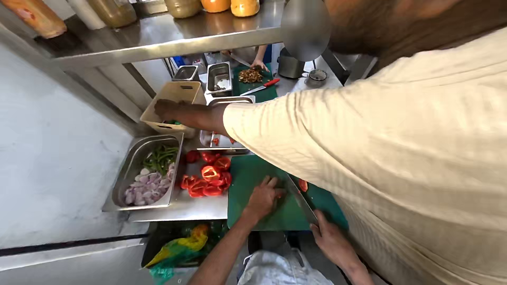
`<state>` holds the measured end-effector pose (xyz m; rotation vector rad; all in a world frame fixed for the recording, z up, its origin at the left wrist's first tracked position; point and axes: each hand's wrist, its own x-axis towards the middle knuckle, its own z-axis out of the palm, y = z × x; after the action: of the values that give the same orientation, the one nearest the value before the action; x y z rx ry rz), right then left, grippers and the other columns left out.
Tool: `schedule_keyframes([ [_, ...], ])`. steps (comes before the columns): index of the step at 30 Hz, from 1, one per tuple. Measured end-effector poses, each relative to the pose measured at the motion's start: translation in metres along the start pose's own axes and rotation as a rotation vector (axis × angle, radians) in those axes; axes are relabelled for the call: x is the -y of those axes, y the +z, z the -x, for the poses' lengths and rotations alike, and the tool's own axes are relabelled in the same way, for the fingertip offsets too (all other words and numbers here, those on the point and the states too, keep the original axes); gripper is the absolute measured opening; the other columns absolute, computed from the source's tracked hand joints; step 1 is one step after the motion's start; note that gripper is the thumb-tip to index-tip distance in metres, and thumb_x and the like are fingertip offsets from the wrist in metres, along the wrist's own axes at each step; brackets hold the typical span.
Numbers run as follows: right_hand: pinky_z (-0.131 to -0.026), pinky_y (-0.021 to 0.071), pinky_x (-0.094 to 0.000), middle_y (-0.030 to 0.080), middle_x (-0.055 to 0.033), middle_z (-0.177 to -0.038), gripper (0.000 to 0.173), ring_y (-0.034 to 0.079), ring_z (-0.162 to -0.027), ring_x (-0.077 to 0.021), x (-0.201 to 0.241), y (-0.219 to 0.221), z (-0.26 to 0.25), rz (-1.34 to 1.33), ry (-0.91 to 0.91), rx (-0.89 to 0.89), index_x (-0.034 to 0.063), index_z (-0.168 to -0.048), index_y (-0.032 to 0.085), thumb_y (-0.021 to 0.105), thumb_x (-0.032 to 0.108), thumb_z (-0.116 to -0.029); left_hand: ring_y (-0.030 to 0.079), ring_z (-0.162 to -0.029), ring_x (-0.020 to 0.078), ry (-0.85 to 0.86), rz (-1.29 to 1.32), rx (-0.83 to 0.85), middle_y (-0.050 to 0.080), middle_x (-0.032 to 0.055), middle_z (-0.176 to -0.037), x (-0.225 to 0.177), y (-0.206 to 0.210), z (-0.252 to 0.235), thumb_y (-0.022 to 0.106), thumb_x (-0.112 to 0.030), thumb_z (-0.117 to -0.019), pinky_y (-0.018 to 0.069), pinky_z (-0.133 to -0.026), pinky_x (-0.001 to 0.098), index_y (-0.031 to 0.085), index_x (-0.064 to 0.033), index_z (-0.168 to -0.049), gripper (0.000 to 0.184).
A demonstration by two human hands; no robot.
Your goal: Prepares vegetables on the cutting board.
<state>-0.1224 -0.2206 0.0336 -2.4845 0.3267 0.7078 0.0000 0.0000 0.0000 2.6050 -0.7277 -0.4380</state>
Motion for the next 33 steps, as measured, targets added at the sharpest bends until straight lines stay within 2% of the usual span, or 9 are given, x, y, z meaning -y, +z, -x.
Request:
schedule_keyframes([
  [3,-0.089,0.0551,-0.0594,0.069,-0.0238,-0.11,0.055,0.07,-0.101,-0.0413,-0.001,-0.003,0.0,-0.023,0.014,0.003,0.0117,-0.156,0.036,0.053,0.027,-0.1058,0.06,-0.128,0.0278,-0.016,0.125,0.043,0.06,0.0096,-0.142,0.012,-0.004,0.0,0.061,-0.022,-0.0992,0.0501,-0.108,0.0487,0.068,-0.0178,-0.131,0.033],
  [7,-0.087,0.056,-0.0589,0.069,-0.0228,-0.11,0.055,0.07,-0.099,-0.0404,0.003,-0.005,0.005,-0.067,-0.007,0.03,0.0133,-0.155,0.036,0.053,0.028,-0.1055,0.069,-0.106,0.0224,-0.126,0.326,-0.073,0.072,0.011,-0.114,0.022,-0.003,0.009,0.073,-0.041,-0.0925,0.0552,-0.1,0.0437,0.072,-0.0084,-0.118,0.041],
  [11,-0.092,0.0544,-0.058,0.069,-0.0223,-0.113,0.053,0.069,-0.106,-0.0406,0.019,-0.004,0.013,0.013,-0.021,0.064,0.0147,-0.156,0.038,0.051,0.028,-0.106,0.068,-0.108,0.0223,-0.145,0.351,-0.105,0.07,0.0126,-0.115,0.017,0.002,0.02,0.073,-0.035,-0.0932,0.0539,-0.101,0.0395,0.073,-0.0046,-0.111,0.035],
  [14,-0.092,0.0543,-0.0585,0.07,-0.0232,-0.113,0.054,0.069,-0.107,-0.0421,0.033,-0.005,0.015,0.162,0.005,0.083,0.0165,-0.158,0.034,0.046,0.028,-0.1074,0.066,-0.116,0.0241,-0.183,0.306,-0.034,0.07,0.0131,-0.122,0.01,-0.001,0.024,0.069,-0.036,-0.0959,0.0508,-0.107,0.0409,0.071,-0.0055,-0.122,0.04],
  [19,-0.088,0.0554,-0.0567,0.07,-0.0225,-0.111,0.053,0.069,-0.105,-0.0424,0.051,-0.006,0.015,0.322,0.038,0.107,0.0173,-0.158,0.034,0.045,0.022,-0.1067,0.063,-0.122,0.0264,-0.193,0.252,0.043,0.067,0.0142,-0.129,0.007,-0.003,0.024,0.067,-0.035,-0.0969,0.0481,-0.11,0.0432,0.066,-0.005,-0.13,0.045],
  [23,-0.094,0.0545,-0.0575,0.067,-0.0241,-0.12,0.058,0.067,-0.112,-0.0426,0.049,0.012,-0.007,0.315,0.045,0.152,0.0141,-0.161,0.028,0.045,0.015,-0.1053,0.065,-0.118,0.0248,-0.137,0.259,0.027,0.069,0.013,-0.123,0.011,0.004,0.022,0.067,-0.031,-0.097,0.0502,-0.107,0.0422,0.07,-0.0066,-0.124,0.036],
  [25,-0.094,0.0542,-0.0575,0.067,-0.0247,-0.118,0.058,0.067,-0.111,-0.0429,0.045,0.013,-0.016,0.303,0.011,0.152,0.0132,-0.16,0.027,0.046,0.017,-0.1057,0.066,-0.116,0.0223,-0.104,0.267,0.001,0.07,0.0101,-0.121,0.014,0.008,0.022,0.066,-0.031,-0.0975,0.0511,-0.106,0.0411,0.07,-0.0101,-0.122,0.032],
  [29,-0.095,0.0532,-0.057,0.067,-0.0243,-0.118,0.054,0.067,-0.112,-0.0429,0.049,-0.003,-0.01,0.291,0.005,0.135,0.0128,-0.158,0.031,0.046,0.022,-0.1068,0.066,-0.117,0.0242,-0.114,0.262,-0.02,0.069,0.0122,-0.124,0.014,0.006,0.028,0.066,-0.03,-0.0966,0.0517,-0.105,0.0413,0.071,-0.0078,-0.119,0.032],
  [33,-0.091,0.0544,-0.0574,0.069,-0.023,-0.114,0.053,0.068,-0.108,-0.0428,0.064,-0.013,0.01,0.351,-0.002,0.17,0.0156,-0.158,0.033,0.045,0.02,-0.1066,0.067,-0.116,0.0236,-0.109,0.281,-0.022,0.07,0.0118,-0.123,0.019,0.01,0.031,0.069,-0.033,-0.0966,0.0508,-0.106,0.0412,0.071,-0.0081,-0.124,0.037],
])
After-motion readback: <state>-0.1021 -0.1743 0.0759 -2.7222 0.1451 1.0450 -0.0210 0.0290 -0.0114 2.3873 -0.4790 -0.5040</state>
